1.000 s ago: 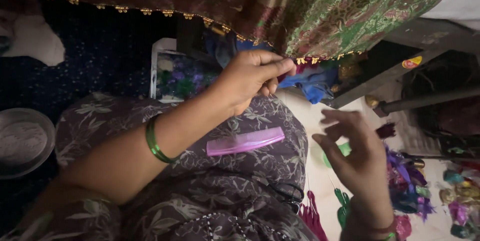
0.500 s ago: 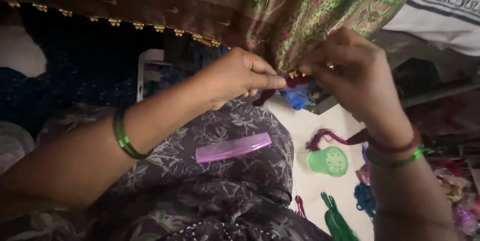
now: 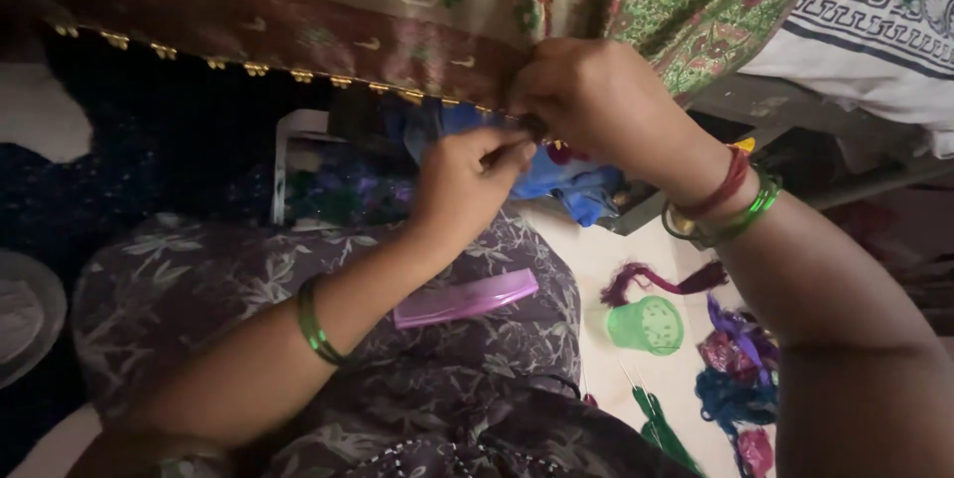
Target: The recorder is crafting and attaching decorative tassels to the edge of a saree using thread, a needle, a comb, and scissors.
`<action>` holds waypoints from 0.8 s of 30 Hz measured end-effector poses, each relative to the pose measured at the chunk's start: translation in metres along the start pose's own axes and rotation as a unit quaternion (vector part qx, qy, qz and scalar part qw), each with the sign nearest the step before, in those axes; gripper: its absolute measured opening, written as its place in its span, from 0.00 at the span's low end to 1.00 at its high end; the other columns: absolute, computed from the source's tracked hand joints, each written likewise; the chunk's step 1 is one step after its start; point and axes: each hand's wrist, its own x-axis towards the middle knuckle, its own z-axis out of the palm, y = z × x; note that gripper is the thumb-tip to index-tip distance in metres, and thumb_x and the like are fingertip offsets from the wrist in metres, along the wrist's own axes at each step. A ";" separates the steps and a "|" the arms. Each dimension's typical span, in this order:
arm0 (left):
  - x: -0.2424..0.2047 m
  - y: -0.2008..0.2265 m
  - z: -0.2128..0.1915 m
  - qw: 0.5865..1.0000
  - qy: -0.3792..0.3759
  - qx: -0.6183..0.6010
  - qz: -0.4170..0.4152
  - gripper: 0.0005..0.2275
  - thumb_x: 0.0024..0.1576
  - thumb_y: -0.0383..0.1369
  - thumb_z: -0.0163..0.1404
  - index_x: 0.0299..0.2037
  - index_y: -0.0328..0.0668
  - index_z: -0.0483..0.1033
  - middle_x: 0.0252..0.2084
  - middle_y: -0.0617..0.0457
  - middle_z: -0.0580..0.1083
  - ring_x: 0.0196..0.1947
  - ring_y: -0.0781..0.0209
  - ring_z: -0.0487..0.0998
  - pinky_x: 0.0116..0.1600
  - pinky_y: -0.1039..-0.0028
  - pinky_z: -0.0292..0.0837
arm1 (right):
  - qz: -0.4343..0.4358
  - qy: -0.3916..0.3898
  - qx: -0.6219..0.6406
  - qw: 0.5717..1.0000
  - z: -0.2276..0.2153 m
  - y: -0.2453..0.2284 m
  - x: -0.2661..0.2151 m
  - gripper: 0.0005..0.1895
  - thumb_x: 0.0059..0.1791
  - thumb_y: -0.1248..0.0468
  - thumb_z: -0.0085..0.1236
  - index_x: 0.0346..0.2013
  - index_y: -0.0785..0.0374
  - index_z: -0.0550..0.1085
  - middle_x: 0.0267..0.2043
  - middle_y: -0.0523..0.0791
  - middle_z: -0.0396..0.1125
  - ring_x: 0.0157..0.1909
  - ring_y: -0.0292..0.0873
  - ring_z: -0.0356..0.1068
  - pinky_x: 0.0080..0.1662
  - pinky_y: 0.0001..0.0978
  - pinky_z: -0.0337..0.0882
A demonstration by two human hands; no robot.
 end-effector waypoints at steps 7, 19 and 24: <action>0.000 0.025 -0.011 0.868 0.017 0.305 0.391 0.02 0.57 0.25 0.54 0.36 0.34 0.75 0.32 0.42 0.75 0.39 0.39 0.77 0.46 0.53 0.71 | 0.096 -0.038 -0.075 0.992 -0.005 -0.007 -0.009 0.04 0.45 0.69 0.63 0.31 0.57 0.81 0.35 0.45 0.73 0.35 0.52 0.74 0.37 0.44 0.73; 0.005 -0.037 0.001 0.933 -0.123 -0.304 -0.148 0.07 0.59 0.30 0.57 0.45 0.36 0.81 0.37 0.57 0.79 0.38 0.71 0.77 0.46 0.81 0.72 | 0.354 0.139 0.291 0.878 0.027 -0.056 -0.085 0.08 0.50 0.69 0.63 0.44 0.64 0.78 0.34 0.46 0.75 0.30 0.30 0.69 0.30 0.25 0.69; 0.001 -0.015 -0.011 0.992 -0.071 -0.094 0.047 0.05 0.58 0.28 0.59 0.42 0.38 0.83 0.41 0.57 0.82 0.42 0.70 0.80 0.50 0.78 0.74 | 0.118 0.104 0.057 0.986 0.022 -0.048 -0.092 0.14 0.42 0.76 0.59 0.41 0.63 0.78 0.41 0.49 0.73 0.41 0.48 0.75 0.43 0.36 0.75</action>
